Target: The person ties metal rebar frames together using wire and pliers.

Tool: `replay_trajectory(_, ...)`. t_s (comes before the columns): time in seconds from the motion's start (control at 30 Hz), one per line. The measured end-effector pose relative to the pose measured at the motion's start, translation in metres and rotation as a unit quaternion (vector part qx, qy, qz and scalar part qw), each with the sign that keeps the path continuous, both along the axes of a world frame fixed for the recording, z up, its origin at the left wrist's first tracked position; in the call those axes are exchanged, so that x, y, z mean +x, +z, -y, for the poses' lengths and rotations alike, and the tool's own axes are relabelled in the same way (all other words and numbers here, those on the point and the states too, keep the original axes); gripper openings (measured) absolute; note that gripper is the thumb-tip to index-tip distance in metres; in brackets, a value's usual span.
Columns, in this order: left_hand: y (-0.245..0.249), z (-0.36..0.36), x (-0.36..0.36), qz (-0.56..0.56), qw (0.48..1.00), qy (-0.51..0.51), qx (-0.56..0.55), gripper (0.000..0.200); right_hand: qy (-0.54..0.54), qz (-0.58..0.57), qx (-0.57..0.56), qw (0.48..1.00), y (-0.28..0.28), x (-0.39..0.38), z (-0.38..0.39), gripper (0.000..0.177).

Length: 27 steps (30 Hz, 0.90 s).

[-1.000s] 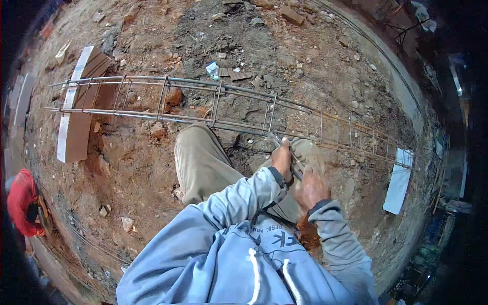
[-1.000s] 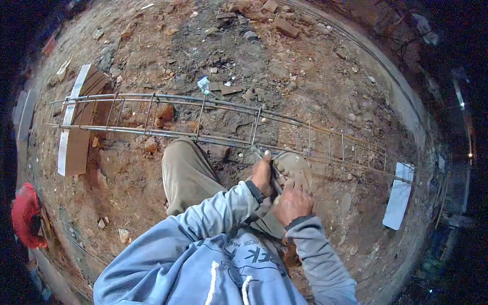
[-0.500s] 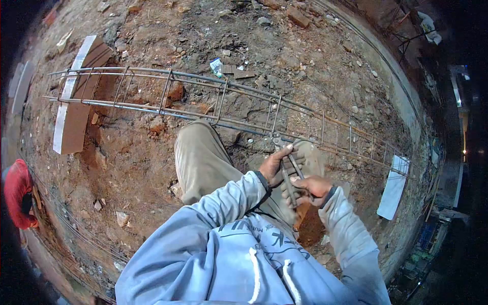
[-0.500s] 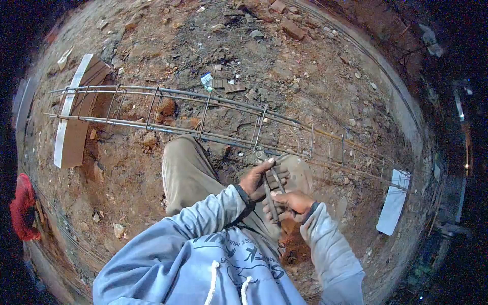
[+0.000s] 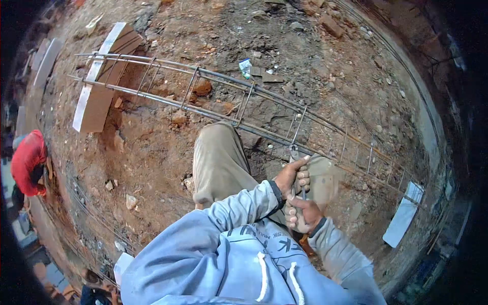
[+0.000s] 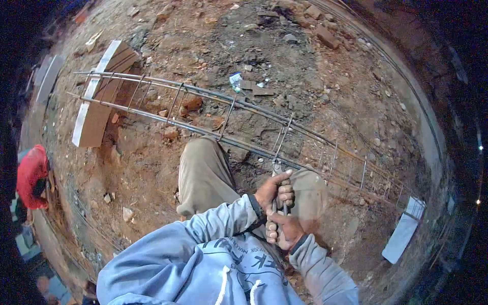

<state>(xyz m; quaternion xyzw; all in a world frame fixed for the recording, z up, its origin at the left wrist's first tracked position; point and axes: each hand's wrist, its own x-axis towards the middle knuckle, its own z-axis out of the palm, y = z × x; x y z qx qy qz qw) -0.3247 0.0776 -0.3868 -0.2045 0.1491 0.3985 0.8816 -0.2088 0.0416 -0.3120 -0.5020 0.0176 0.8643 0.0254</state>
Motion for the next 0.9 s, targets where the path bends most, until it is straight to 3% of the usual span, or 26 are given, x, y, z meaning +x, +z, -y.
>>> replay_trajectory(0.07, -0.008, 0.001, -0.003, 0.002, 1.000, -0.006, -0.019, 0.034, -0.038, -0.007, -0.003, 0.999, -0.018, -0.006, 0.015, 0.024)
replay_trajectory(0.13, -0.008, -0.001, -0.013, -0.115, 0.991, -0.065, 0.036, 0.032, -0.083, -0.037, -0.003, 0.996, -0.034, -0.017, 0.026, 0.024)
replay_trajectory(0.17, -0.005, -0.002, -0.015, -0.121, 0.990, -0.058, 0.031, 0.032, -0.109, -0.055, -0.013, 0.992, -0.042, -0.016, 0.030, 0.023)
replay_trajectory(0.27, 0.009, -0.002, -0.006, -0.295, 0.953, -0.067, 0.025, 0.026, -0.118, -0.130, -0.020, 0.984, -0.051, 0.006, 0.028, 0.024)
replay_trajectory(0.3, 0.009, -0.002, -0.002, -0.357, 0.929, -0.089, 0.045, 0.028, -0.100, -0.107, 0.010, 0.989, -0.048, 0.017, 0.023, 0.027)
replay_trajectory(0.33, 0.024, -0.002, -0.005, -0.372, 0.921, -0.082, 0.084, 0.034, -0.023, -0.012, 0.103, 0.994, -0.010, 0.009, 0.006, 0.023)
replay_trajectory(0.37, 0.012, 0.001, -0.003, -0.405, 0.898, -0.085, 0.148, 0.038, 0.099, 0.114, 0.163, 0.975, -0.007, 0.024, -0.003, 0.021)
replay_trajectory(0.4, -0.001, 0.008, 0.000, -0.434, 0.873, -0.089, 0.205, 0.043, 0.175, 0.176, 0.272, 0.930, -0.001, 0.037, -0.012, 0.023)
replay_trajectory(0.43, -0.001, 0.015, -0.007, -0.437, 0.875, -0.089, 0.191, 0.043, 0.248, 0.230, 0.375, 0.863, 0.005, 0.046, -0.020, 0.026)
replay_trajectory(0.5, 0.012, 0.029, -0.040, -0.396, 0.888, -0.101, 0.211, 0.046, 0.239, 0.284, 0.460, 0.806, 0.020, 0.057, -0.039, 0.037)
replay_trajectory(0.6, 0.034, 0.055, -0.108, -0.547, 0.809, -0.053, 0.210, 0.039, 0.275, 0.460, 0.636, 0.555, -0.028, 0.108, -0.072, 0.052)
replay_trajectory(0.63, 0.029, 0.068, -0.136, -0.569, 0.804, 0.028, 0.170, 0.036, 0.268, 0.513, 0.671, 0.463, -0.042, 0.116, -0.085, 0.056)
replay_trajectory(0.67, 0.023, 0.084, -0.164, -0.586, 0.793, 0.107, 0.127, 0.033, 0.278, 0.498, 0.675, 0.467, -0.046, 0.116, -0.096, 0.056)
replay_trajectory(0.73, 0.038, 0.103, -0.217, -0.650, 0.711, 0.267, -0.033, 0.033, 0.439, 0.604, 0.584, 0.318, -0.048, 0.113, -0.111, 0.062)
replay_trajectory(0.8, -0.012, 0.138, -0.270, -0.731, 0.597, 0.294, -0.149, 0.032, 0.487, 0.575, 0.567, 0.333, -0.071, 0.131, -0.124, 0.062)
replay_trajectory(0.87, -0.088, 0.197, -0.317, -0.784, 0.556, 0.195, -0.197, 0.037, 0.529, 0.557, 0.539, 0.345, -0.081, 0.140, -0.128, 0.062)
replay_trajectory(0.9, -0.094, 0.214, -0.319, -0.839, 0.490, 0.075, -0.224, 0.039, 0.509, 0.562, 0.568, 0.321, -0.081, 0.144, -0.127, 0.056)
